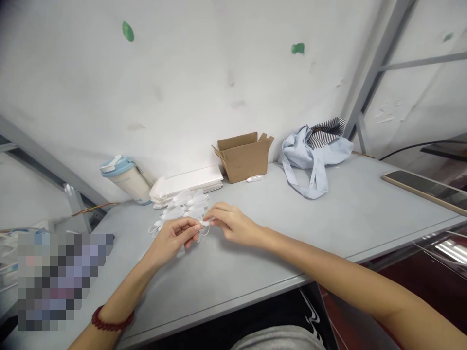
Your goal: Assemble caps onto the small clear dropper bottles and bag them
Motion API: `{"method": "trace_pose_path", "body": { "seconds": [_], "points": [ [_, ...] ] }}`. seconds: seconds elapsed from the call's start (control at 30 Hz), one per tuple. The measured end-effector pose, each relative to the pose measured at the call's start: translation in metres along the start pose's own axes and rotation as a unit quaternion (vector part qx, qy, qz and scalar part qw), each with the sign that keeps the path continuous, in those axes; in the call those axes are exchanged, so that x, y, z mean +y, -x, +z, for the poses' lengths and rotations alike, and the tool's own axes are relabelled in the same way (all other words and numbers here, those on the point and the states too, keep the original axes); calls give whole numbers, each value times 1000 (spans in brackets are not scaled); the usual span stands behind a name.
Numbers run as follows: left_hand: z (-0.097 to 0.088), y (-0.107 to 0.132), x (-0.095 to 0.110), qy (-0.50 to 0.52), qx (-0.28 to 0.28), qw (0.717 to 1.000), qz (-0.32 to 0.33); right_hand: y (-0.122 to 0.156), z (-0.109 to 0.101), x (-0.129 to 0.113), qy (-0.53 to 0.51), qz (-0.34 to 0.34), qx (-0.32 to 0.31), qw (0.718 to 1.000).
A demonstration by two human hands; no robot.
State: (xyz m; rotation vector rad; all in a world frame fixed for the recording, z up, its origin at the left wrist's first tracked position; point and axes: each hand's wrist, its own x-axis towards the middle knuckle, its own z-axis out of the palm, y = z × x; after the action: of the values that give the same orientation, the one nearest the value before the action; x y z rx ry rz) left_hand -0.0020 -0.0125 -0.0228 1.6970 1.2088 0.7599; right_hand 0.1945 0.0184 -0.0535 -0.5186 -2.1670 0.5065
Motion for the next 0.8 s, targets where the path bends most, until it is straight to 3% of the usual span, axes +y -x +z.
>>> {"method": "trace_pose_path", "body": {
  "seconds": [0.1,0.33,0.8],
  "points": [
    [-2,-2,-3,23,-3,1000,4,-1,0,0,-16,19,8,1000],
    [-11,-11,-17,145,31,989,-15,-9,-4,-2,-95,140,47,984],
    [-6,-6,-9,7,41,999,22,-9,-5,-2,-116,162,41,979]
  ]
}}
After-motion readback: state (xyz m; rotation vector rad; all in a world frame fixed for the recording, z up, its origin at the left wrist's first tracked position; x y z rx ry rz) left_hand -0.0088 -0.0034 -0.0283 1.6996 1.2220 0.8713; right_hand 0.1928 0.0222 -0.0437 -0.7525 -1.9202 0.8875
